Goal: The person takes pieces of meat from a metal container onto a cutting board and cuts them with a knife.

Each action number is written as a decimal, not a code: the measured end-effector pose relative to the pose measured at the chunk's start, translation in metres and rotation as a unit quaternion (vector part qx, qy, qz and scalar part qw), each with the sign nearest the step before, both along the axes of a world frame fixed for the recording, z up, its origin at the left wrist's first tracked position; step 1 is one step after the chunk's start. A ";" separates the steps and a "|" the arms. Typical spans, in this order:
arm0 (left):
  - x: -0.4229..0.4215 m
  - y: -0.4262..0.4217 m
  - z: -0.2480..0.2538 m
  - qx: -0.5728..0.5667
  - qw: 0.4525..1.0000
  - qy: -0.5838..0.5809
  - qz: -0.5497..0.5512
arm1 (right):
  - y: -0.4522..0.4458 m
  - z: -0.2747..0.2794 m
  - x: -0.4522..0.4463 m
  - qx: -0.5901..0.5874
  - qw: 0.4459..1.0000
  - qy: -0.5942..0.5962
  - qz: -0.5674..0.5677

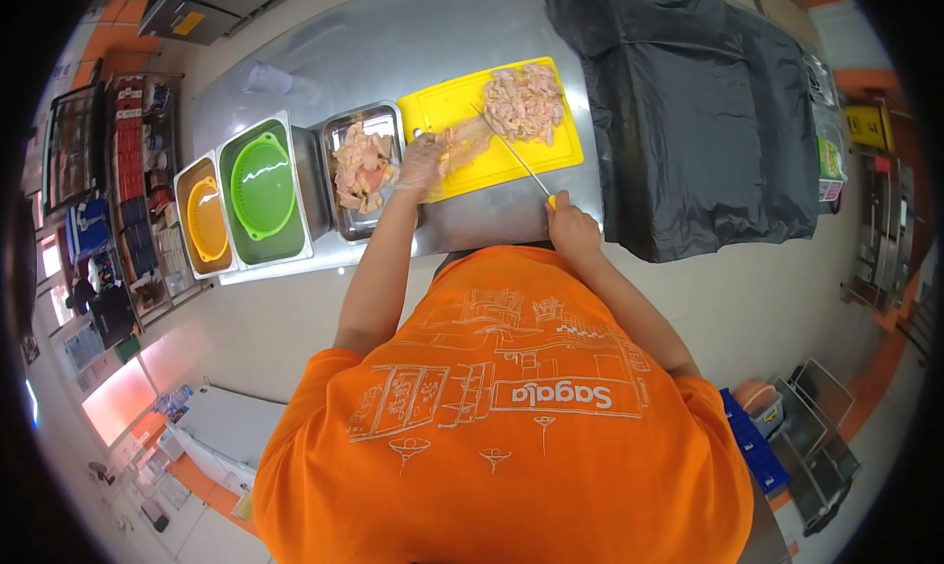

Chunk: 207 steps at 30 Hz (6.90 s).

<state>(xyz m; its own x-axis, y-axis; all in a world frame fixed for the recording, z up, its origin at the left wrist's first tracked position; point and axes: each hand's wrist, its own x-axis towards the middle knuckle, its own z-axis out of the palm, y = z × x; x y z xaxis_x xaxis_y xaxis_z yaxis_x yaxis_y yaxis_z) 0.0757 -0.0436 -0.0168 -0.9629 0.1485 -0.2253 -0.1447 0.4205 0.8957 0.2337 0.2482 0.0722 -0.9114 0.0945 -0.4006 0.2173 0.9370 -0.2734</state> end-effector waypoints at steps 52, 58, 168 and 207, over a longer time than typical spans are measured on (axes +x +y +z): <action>-0.052 0.005 0.033 -0.218 0.976 0.024 -0.015 | -0.051 0.032 0.009 -0.013 0.999 -0.035 0.021; -0.040 0.002 0.036 -0.219 0.975 0.010 -0.038 | -0.069 0.026 -0.010 0.025 0.998 -0.034 0.042; 0.031 0.084 -0.036 -0.163 0.970 -0.163 -0.079 | 0.060 0.009 0.030 -0.050 0.994 -0.014 0.091; 0.020 0.103 0.010 0.096 0.950 -0.276 0.104 | 0.055 0.029 0.020 -0.089 0.995 0.024 0.032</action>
<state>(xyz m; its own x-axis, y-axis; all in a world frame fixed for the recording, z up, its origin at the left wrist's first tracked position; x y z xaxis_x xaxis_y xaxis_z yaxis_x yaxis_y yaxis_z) 0.0956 0.0591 -0.0064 -0.7183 0.0567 -0.6934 -0.6779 0.1669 0.7159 0.2536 0.3033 0.1008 -0.9318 -0.0325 -0.3614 0.1419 0.8839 -0.4455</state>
